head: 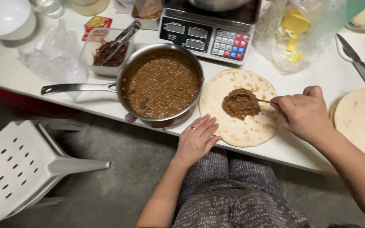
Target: The person wraps a tortilla in plastic wrap, then places a second tortilla on the table. They stir a brown paste in a pot and spread it evenly over the tortilla using a spoon.
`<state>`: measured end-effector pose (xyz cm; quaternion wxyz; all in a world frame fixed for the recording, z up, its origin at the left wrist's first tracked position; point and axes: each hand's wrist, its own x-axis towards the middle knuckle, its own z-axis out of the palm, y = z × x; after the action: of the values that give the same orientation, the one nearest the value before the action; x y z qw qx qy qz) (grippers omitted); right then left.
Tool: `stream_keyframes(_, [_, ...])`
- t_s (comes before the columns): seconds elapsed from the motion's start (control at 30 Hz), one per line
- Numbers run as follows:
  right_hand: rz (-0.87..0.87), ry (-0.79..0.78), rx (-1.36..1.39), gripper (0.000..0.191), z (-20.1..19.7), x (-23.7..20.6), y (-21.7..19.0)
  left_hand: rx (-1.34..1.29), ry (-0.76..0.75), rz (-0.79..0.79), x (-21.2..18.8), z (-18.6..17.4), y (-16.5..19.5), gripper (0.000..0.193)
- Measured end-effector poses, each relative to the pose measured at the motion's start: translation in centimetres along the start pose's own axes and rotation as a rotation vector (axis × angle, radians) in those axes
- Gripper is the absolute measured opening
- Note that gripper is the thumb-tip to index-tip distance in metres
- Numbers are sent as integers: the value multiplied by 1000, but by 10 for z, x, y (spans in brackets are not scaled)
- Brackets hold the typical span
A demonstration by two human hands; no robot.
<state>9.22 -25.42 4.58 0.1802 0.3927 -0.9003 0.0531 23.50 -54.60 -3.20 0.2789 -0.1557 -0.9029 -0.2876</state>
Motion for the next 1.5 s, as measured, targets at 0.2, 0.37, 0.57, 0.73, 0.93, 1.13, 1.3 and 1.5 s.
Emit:
stream_keyframes(0.2, [8,148,67,4,-7,-13,6,-8,-10,-8,4,4,3,36])
stream_keyframes(0.37, [-57,40,41,8,-2,-12,3,-34,-7,-28,6,7,10,34])
stream_keyframes(0.57, [33,21,71,5,-8,-17,4,-27,-5,-33,9,5,13,33])
stream_keyframes(0.73, [-2,-76,98,11,-11,-10,-1,-20,-7,-38,8,7,13,34])
stream_keyframes(0.93, [2,104,156,7,-33,15,3,5,-13,-28,6,8,11,34])
stream_keyframes(1.13, [-49,203,122,4,-50,57,-18,14,-5,-20,3,6,10,34])
stream_keyframes(1.3, [-71,186,105,6,-60,71,-23,3,13,-3,1,4,6,34])
stream_keyframes(1.5, [49,192,77,10,-44,23,-8,-1,16,7,-1,2,2,34])
